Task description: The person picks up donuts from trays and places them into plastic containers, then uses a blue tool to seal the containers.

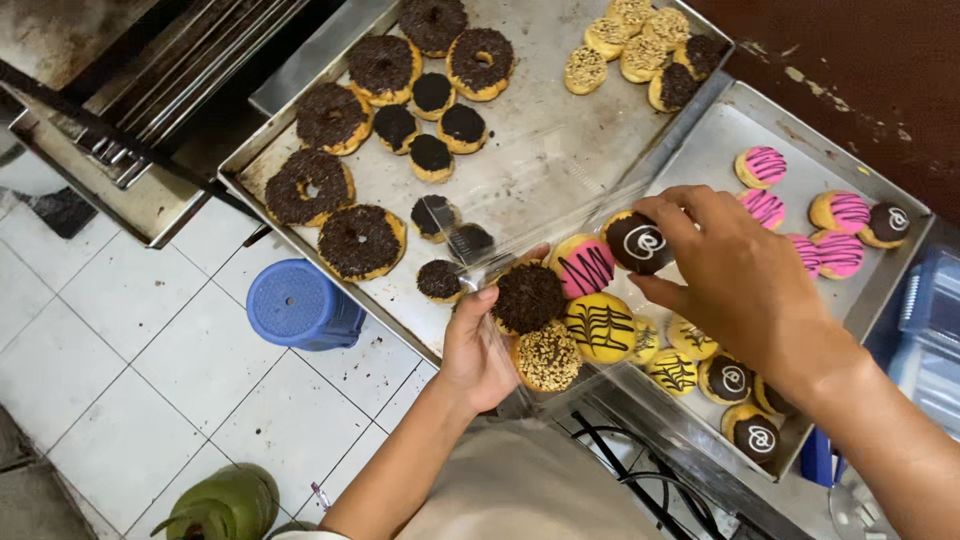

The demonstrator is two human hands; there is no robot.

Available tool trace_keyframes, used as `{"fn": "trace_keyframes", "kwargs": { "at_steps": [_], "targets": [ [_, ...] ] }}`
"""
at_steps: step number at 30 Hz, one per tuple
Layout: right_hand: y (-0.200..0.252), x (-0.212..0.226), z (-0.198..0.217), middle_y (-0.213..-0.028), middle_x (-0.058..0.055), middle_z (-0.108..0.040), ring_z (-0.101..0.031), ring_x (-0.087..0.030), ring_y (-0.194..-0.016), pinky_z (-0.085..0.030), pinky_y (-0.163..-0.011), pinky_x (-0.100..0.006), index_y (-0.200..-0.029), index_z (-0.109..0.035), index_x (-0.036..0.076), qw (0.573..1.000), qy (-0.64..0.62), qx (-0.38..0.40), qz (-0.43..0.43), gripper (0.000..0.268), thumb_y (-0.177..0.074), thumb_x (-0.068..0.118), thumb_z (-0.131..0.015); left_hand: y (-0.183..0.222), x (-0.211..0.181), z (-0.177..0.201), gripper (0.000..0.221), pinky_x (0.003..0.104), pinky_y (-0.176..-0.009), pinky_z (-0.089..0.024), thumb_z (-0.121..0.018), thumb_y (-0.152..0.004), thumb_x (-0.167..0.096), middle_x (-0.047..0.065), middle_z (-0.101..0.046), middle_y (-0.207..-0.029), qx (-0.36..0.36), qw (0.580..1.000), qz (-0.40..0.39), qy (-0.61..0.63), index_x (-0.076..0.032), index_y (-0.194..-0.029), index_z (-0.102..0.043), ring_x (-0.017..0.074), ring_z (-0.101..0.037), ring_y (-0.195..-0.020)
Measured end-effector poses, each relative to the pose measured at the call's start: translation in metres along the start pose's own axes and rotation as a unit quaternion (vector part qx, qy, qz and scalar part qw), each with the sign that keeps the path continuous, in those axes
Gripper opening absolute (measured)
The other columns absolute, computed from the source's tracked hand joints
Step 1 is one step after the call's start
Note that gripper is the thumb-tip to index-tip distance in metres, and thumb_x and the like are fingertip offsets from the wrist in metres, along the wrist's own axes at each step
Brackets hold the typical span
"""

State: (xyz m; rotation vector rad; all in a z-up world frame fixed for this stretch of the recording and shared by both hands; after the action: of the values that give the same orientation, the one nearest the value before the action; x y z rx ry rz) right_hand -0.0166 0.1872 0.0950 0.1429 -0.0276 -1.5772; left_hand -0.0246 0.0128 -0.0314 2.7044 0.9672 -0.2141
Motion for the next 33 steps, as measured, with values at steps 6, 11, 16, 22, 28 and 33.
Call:
{"fn": "trace_keyframes", "kwargs": {
  "at_steps": [6,11,16,22,28,33],
  "targets": [
    [-0.01,0.01,0.008,-0.118,-0.009,-0.063,-0.065,-0.03,-0.099,-0.054,-0.078,-0.045,-0.129,-0.056,0.013,0.982,-0.144,-0.079,0.093,0.063,-0.075,0.035,-0.079,0.005,-0.006,0.001,0.073,0.054,-0.101,-0.045,-0.06,-0.087,-0.037,0.023,-0.05,-0.142,0.047,0.998,-0.005,0.047,-0.011,-0.152,-0.039,0.0372,-0.053,-0.125],
    [-0.022,0.025,0.017,-0.121,-0.009,-0.068,-0.063,-0.031,-0.109,-0.051,-0.091,-0.044,-0.125,-0.059,0.007,0.974,-0.155,-0.085,0.144,0.068,-0.068,0.036,-0.084,0.012,-0.018,0.011,0.071,0.057,-0.1,-0.044,-0.058,-0.086,-0.041,0.025,-0.049,-0.142,0.022,0.999,-0.026,0.041,-0.011,-0.148,-0.043,0.0402,-0.05,-0.126],
    [-0.034,0.034,0.018,-0.109,-0.003,-0.07,-0.063,-0.027,-0.099,-0.052,-0.071,-0.043,-0.122,-0.062,0.018,0.978,-0.159,-0.068,0.114,0.067,-0.066,0.048,-0.084,0.019,-0.036,0.005,0.067,0.054,-0.101,-0.044,-0.061,-0.088,-0.038,0.023,-0.05,-0.141,0.052,0.994,-0.082,0.043,-0.006,-0.145,-0.046,0.0366,-0.051,-0.126],
    [-0.052,0.055,0.032,-0.097,0.001,-0.073,-0.055,-0.026,-0.088,-0.037,-0.077,-0.041,-0.122,-0.063,0.017,0.975,-0.054,-0.127,0.173,0.074,-0.061,0.052,-0.083,0.024,-0.06,0.01,0.076,0.053,-0.098,-0.045,-0.062,-0.086,-0.04,0.024,-0.054,-0.134,0.06,0.99,-0.115,0.05,-0.008,-0.151,-0.039,0.0371,-0.054,-0.12],
    [-0.115,0.04,0.043,-0.121,-0.014,-0.057,-0.054,-0.026,-0.102,-0.037,-0.077,-0.037,-0.131,-0.055,0.003,0.907,-0.325,-0.204,0.175,0.048,-0.094,0.029,-0.072,0.062,-0.128,0.031,0.071,0.06,-0.094,-0.048,-0.064,-0.082,-0.055,0.021,-0.06,-0.13,-0.002,0.972,-0.221,0.076,-0.007,-0.133,-0.056,0.0419,-0.056,-0.118],
    [-0.21,0.047,-0.111,-0.116,-0.028,-0.058,-0.061,-0.045,-0.101,-0.049,-0.08,-0.052,-0.126,-0.052,-0.001,0.911,-0.388,-0.112,0.082,0.062,-0.071,0.007,-0.08,0.097,-0.164,0.032,0.115,0.063,-0.11,-0.035,-0.065,-0.065,-0.072,0.025,-0.036,-0.152,-0.164,0.906,-0.382,0.074,-0.006,-0.151,-0.026,0.0431,-0.039,-0.138]
  ]
}}
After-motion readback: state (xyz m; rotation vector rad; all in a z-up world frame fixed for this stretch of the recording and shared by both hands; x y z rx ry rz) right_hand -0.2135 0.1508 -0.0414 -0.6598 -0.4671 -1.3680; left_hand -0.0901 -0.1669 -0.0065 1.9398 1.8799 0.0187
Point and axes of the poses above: each hand's wrist, its own y-axis away from the middle knuckle, its own z-axis out of the back of the hand, x = y × z, the point moved 6 cm from there along -y, towards the middle knuckle
